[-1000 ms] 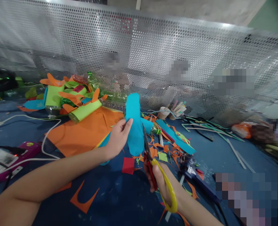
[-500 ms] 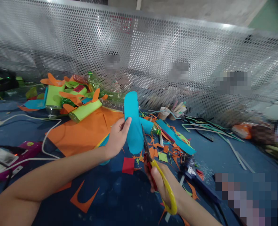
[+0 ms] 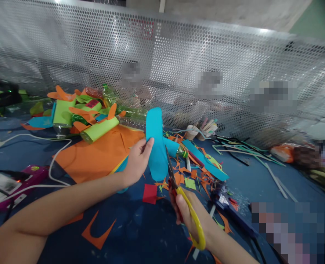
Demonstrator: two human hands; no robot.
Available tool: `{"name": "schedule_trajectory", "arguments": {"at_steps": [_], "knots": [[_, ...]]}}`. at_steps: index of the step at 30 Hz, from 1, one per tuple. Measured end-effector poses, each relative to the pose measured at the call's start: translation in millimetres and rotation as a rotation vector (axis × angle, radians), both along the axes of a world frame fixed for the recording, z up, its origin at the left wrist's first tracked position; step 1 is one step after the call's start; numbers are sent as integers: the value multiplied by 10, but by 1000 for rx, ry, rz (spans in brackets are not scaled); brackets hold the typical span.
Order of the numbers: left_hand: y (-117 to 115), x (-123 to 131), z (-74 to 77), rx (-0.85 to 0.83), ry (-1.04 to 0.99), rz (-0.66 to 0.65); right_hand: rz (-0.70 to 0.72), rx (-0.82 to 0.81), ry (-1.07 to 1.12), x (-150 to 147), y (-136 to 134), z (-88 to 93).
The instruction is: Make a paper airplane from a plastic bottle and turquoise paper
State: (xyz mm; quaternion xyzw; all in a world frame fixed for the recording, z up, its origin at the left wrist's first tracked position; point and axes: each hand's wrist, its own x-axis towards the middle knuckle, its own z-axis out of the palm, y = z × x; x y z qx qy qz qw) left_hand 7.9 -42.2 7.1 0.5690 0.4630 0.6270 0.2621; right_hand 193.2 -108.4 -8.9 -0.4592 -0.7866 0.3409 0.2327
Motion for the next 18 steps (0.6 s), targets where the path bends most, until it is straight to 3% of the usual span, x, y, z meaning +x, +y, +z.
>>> {"name": "schedule_trajectory", "arguments": {"at_steps": [18], "knots": [[-51, 18, 9, -25, 33, -43, 1, 27, 31, 13, 24, -35]]}}
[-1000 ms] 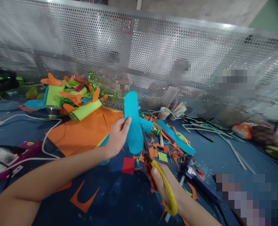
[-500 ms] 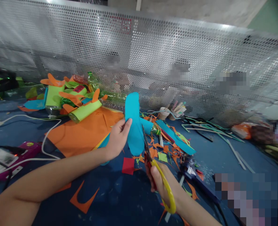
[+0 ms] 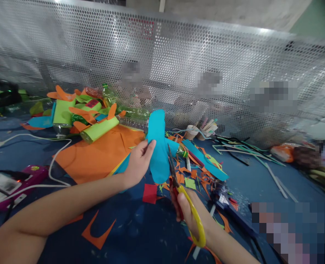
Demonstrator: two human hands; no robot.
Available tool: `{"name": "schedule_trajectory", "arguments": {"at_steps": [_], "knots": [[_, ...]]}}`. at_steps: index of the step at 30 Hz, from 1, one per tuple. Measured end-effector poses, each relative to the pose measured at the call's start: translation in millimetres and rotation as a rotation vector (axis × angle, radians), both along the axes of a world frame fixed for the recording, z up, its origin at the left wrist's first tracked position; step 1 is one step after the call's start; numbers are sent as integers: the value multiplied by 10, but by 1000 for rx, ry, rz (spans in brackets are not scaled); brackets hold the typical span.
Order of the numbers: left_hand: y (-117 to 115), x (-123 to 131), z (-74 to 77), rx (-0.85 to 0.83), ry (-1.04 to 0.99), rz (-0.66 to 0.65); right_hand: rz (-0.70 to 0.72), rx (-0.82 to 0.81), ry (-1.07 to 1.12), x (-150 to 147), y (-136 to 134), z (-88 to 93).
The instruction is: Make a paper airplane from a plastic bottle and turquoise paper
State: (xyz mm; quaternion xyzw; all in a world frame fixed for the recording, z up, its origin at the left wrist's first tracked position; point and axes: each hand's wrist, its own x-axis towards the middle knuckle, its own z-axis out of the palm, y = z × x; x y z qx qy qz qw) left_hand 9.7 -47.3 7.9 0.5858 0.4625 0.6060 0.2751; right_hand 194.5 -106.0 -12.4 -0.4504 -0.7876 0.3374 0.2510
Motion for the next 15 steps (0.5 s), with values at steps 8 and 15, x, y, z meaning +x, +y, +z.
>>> {"name": "schedule_trajectory", "arguments": {"at_steps": [8, 15], "knots": [[-37, 19, -13, -11, 22, -4, -4, 63, -27, -29, 1, 41], [-82, 41, 13, 10, 33, 5, -8, 90, -30, -34, -2, 56]]}}
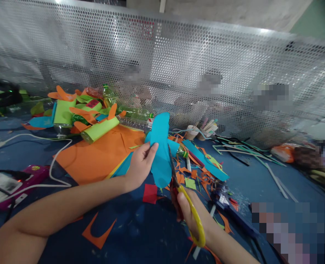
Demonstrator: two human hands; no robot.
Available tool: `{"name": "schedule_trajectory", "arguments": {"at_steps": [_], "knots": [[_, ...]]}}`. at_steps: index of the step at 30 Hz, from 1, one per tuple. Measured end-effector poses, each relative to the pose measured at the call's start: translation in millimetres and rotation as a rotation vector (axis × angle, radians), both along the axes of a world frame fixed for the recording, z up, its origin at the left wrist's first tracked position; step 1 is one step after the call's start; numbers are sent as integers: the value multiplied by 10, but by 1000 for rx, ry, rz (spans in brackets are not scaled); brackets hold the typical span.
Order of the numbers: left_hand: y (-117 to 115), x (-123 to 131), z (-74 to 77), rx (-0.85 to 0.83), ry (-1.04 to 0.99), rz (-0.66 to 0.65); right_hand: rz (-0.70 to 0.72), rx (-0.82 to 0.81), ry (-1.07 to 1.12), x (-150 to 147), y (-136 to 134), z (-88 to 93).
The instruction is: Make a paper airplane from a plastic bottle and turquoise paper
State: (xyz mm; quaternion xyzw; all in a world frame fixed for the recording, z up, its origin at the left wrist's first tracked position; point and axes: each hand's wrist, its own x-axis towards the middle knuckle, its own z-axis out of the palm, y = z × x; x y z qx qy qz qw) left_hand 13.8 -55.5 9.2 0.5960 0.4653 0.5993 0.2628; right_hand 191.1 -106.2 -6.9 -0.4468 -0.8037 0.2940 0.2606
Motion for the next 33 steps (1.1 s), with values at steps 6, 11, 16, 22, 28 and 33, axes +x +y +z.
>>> {"name": "schedule_trajectory", "arguments": {"at_steps": [6, 11, 16, 22, 28, 33], "knots": [[-5, 3, -26, -20, -17, -28, 3, 4, 33, -7, -5, -10], [-3, 8, -39, -23, -26, -21, -2, -43, 53, -8, -14, -43], [-10, 14, -34, -26, -39, -34, -39, -86, 87, -9, -7, -103], [-4, 14, -23, -32, -33, -23, -44, -97, 107, 5, 2, -99], [1, 14, -31, -33, -32, -23, -96, -102, 109, -8, -3, -87], [15, 12, -47, -44, -43, -16, -115, -103, 106, -4, 12, -102]]}}
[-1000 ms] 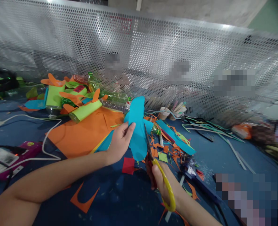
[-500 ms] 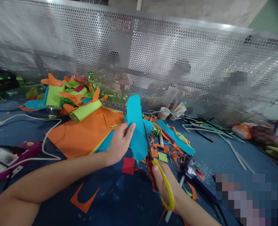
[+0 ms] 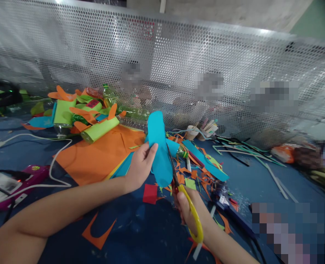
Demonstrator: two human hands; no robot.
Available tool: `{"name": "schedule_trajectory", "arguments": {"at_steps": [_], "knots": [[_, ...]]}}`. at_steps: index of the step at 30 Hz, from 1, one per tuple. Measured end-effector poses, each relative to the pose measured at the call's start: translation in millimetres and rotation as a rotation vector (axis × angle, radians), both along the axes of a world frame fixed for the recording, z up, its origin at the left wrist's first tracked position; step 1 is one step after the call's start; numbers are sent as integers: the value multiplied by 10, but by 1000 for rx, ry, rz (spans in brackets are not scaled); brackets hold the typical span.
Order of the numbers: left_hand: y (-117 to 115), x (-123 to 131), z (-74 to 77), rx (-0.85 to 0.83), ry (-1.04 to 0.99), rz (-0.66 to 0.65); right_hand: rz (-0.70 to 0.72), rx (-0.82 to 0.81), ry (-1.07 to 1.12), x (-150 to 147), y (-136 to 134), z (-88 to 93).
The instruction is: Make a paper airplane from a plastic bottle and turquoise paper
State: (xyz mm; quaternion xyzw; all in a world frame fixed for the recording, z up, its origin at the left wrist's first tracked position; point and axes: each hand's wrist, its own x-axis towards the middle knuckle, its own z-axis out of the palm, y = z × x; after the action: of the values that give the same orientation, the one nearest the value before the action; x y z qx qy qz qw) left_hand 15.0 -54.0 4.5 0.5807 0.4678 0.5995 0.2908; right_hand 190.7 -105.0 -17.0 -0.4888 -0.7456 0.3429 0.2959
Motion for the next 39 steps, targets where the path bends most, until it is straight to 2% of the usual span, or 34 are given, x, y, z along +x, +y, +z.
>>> {"name": "schedule_trajectory", "arguments": {"at_steps": [8, 17, 22, 28, 39], "knots": [[13, -1, -5, 5, 0, 7, 7, 14, 11, 25, 28, -36], [14, -4, 6, 4, -24, -6, -1, 143, -99, 32, 75, -12], [49, -9, -27, -11, -31, -41, 32, 13, -68, 52, 54, 13], [57, -1, -50, -54, -47, -80, 128, 110, -138, 85, 84, 25], [5, 81, -76, -121, -136, -175, 109, 228, -178, 93, 104, 67]]}}
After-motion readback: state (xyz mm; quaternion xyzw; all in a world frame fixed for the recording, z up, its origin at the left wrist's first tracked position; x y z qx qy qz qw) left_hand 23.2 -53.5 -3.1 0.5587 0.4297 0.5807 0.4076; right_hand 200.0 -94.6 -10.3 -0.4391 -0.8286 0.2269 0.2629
